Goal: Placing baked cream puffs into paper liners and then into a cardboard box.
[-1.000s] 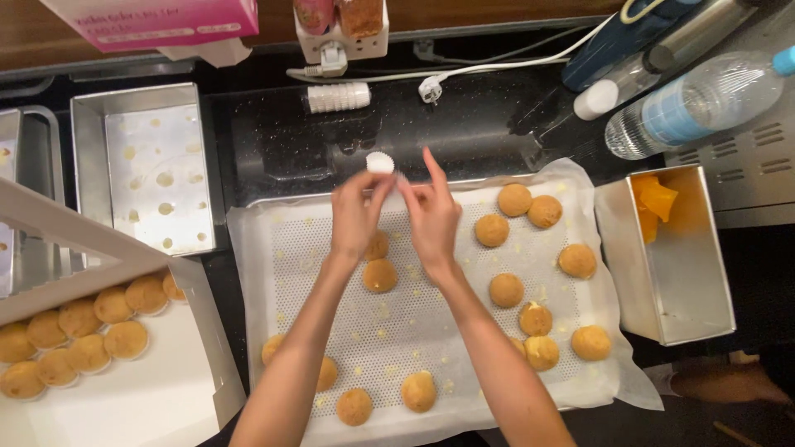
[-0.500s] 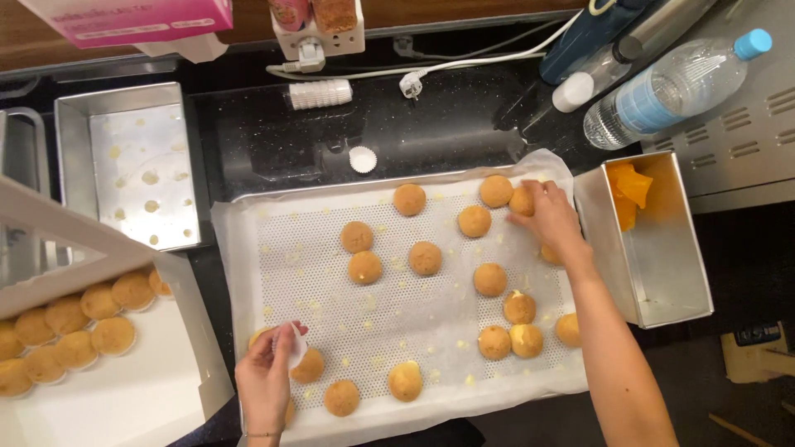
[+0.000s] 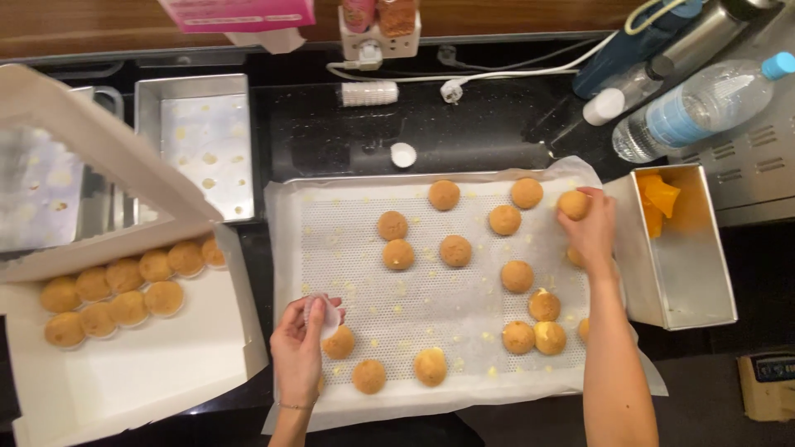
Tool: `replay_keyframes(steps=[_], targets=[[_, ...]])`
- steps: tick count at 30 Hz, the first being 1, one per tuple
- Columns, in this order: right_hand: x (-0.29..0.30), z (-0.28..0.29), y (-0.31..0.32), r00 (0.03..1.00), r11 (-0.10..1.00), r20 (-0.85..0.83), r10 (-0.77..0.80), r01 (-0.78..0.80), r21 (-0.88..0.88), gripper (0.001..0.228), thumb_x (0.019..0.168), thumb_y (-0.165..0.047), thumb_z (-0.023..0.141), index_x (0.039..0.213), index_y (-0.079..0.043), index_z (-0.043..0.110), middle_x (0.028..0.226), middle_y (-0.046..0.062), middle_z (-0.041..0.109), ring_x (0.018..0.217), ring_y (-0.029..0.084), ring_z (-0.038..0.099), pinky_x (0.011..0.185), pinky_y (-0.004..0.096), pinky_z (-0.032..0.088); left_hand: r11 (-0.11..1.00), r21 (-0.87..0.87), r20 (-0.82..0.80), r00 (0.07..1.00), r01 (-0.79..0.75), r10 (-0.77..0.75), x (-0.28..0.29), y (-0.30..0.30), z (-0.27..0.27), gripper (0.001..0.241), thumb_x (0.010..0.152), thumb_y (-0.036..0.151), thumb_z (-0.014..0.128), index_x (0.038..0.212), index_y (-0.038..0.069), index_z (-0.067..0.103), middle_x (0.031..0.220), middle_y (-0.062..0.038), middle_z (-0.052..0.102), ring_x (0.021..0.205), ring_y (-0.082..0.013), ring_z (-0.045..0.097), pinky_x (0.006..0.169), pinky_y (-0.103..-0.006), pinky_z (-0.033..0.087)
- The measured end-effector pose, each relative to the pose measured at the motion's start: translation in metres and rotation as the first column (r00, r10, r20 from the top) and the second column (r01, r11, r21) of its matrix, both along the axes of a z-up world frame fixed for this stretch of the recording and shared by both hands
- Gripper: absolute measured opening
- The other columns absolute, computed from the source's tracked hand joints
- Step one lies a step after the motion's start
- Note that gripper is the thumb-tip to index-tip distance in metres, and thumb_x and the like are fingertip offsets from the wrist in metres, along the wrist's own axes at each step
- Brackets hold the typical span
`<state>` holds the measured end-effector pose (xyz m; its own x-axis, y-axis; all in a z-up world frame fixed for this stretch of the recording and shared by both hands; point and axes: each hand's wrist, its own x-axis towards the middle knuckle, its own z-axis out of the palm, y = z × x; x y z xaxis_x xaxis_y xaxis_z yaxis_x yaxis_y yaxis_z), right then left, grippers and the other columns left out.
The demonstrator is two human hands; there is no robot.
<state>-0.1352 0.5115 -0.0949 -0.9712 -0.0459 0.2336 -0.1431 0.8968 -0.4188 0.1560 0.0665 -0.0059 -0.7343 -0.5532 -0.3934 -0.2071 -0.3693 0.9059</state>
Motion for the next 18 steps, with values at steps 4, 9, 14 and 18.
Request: replay_keyframes(steps=[4,9,14,18], targets=[[0.047,0.059,-0.053,0.999,0.933,-0.038,-0.035,0.019,-0.358,0.057,0.086,-0.011,0.086,0.135,-0.006,0.057,0.13,0.014,0.056,0.113,0.027,0.061,0.092,0.04,0.054,0.998,-0.059,-0.059,0.998,-0.008,0.004,0.003,-0.018,0.013,0.026,0.102,0.014,0.061,0.115,-0.008,0.067,0.101,-0.014,0.076,0.087,-0.0154,0.072,0.081,-0.0269,0.056],[0.178,0.156,-0.222,0.926,0.256,0.046,0.374,-0.055,-0.965,0.062,0.087,-0.004,0.077,0.143,-0.007,0.05,0.132,0.005,0.058,0.118,0.018,0.061,0.097,0.036,0.057,0.879,-0.449,0.165,0.982,0.16,-0.094,0.01,-0.054,0.058,0.023,0.097,0.014,0.066,0.113,0.001,0.076,0.09,-0.009,0.08,0.077,-0.0134,0.071,0.071,-0.0278,0.057],[0.307,0.183,-0.423,0.785,0.128,0.133,0.605,0.069,-0.989,0.066,0.081,-0.002,0.079,0.141,-0.004,0.052,0.129,0.008,0.058,0.12,0.019,0.059,0.103,0.036,0.052,0.859,-0.483,0.066,0.986,0.168,-0.156,0.055,-0.129,0.055,0.02,0.098,0.012,0.065,0.112,0.001,0.074,0.093,-0.008,0.08,0.081,-0.0088,0.075,0.073,-0.0256,0.06],[0.359,0.169,-0.532,0.751,0.244,0.194,0.631,0.046,-0.969,0.063,0.083,0.002,0.079,0.14,-0.004,0.054,0.127,0.008,0.059,0.122,0.019,0.058,0.102,0.036,0.052,0.947,-0.293,-0.022,0.989,0.135,-0.148,0.105,-0.201,0.045,0.024,0.095,0.01,0.064,0.113,-0.002,0.074,0.094,-0.007,0.08,0.086,-0.0093,0.074,0.078,-0.0264,0.061]])
